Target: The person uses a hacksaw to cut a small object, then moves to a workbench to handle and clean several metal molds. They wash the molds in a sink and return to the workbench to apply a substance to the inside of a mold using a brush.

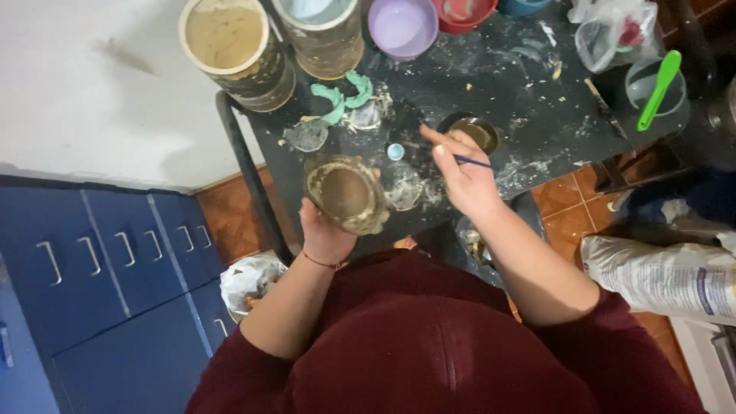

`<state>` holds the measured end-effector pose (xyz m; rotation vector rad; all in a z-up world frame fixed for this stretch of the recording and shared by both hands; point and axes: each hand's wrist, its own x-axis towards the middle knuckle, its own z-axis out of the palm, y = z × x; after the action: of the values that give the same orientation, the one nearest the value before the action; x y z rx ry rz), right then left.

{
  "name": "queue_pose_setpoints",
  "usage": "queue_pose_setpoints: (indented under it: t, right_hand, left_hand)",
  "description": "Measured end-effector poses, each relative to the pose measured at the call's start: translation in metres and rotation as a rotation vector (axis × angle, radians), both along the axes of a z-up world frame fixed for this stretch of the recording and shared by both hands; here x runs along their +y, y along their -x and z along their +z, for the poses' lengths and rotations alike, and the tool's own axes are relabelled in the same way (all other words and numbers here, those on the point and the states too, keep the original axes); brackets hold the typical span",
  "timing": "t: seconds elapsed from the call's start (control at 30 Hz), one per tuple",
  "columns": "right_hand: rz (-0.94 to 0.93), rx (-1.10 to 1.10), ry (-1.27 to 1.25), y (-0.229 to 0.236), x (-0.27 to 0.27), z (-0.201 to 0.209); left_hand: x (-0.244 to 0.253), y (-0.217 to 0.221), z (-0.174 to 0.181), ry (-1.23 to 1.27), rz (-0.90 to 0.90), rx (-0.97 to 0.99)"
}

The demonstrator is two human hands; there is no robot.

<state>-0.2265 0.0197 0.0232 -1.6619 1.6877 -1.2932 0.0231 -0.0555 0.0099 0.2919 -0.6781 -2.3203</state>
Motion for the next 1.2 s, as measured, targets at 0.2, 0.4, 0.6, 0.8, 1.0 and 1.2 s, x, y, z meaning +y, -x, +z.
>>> queue_pose_setpoints:
  t: [0.2, 0.4, 0.6, 0.8, 1.0, 1.2]
  right_hand:
    - [-0.242, -0.323, -0.12, -0.013, -0.009, -0.061]
    - [-0.239, -0.027, -0.096, -0.03, -0.012, -0.051]
    - [-0.207, 0.071, -0.061, -0.033, -0.016, -0.045]
    - [-0.219, 0.107, -0.075, -0.035, -0.016, -0.04]
    - [-0.254, -0.063, -0.058, -0.03, -0.007, -0.031]
    - [-0.183, -0.573, -0.036, -0.052, 0.009, 0.043]
  left_hand:
    - [-0.016, -0.018, -0.016, -0.114, 0.035, 0.112]
    - [-0.025, -0.016, -0.024, -0.191, -0.057, 0.041]
    - [-0.029, -0.008, -0.005, -0.205, -0.029, -0.023]
    - [-0.028, -0.005, -0.014, -0.203, 0.005, -0.048]
    - [-0.026, -0.004, -0.014, -0.21, -0.023, 0.004]
    - [-0.021, -0.001, -0.016, -0.202, -0.098, 0.047]
